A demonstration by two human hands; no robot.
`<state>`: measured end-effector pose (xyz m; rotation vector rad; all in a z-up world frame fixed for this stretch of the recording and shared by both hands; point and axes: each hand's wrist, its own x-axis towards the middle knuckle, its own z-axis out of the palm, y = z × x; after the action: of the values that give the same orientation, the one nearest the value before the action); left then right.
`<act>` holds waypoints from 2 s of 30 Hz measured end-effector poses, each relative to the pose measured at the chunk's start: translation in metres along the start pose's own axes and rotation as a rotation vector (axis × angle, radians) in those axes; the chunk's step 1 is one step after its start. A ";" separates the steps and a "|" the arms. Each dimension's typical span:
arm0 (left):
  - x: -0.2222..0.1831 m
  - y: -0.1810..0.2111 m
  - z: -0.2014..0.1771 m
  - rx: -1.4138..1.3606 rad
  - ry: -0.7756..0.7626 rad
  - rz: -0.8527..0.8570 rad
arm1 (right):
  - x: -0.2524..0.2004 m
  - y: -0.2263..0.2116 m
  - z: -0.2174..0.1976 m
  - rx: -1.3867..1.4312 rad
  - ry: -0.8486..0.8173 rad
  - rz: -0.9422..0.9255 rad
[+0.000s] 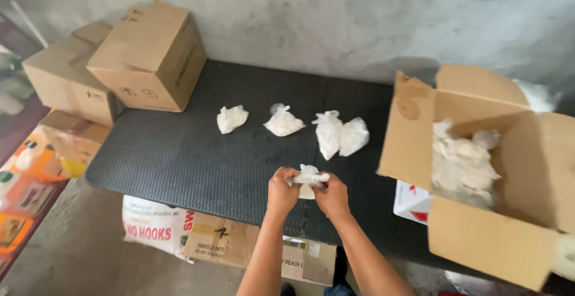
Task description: Sorting and arranging small plastic bags containing white powder from a box onto a workbench.
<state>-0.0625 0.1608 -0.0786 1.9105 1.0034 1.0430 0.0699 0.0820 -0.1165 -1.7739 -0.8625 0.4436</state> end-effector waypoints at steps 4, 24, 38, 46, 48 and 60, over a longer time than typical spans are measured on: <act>-0.012 0.028 0.003 -0.023 -0.001 0.094 | -0.013 -0.009 -0.028 -0.021 0.051 -0.010; -0.108 0.231 0.118 -0.075 -0.107 0.225 | -0.079 0.006 -0.276 0.011 0.196 -0.192; -0.096 0.294 0.263 -0.172 -0.321 0.316 | -0.053 0.046 -0.418 -0.033 0.390 -0.090; -0.016 0.246 0.353 -0.197 -0.370 0.298 | 0.041 0.080 -0.424 -0.229 0.394 -0.016; 0.007 0.231 0.380 -0.156 -0.376 0.287 | 0.069 0.083 -0.423 -0.181 0.380 0.062; 0.108 0.137 0.487 0.289 -0.414 0.297 | 0.204 0.187 -0.377 -0.428 0.339 -0.058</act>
<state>0.4472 0.0871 -0.1251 2.4408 0.6706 0.6336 0.5192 -0.0477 -0.1295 -2.1274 -0.8009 -0.0936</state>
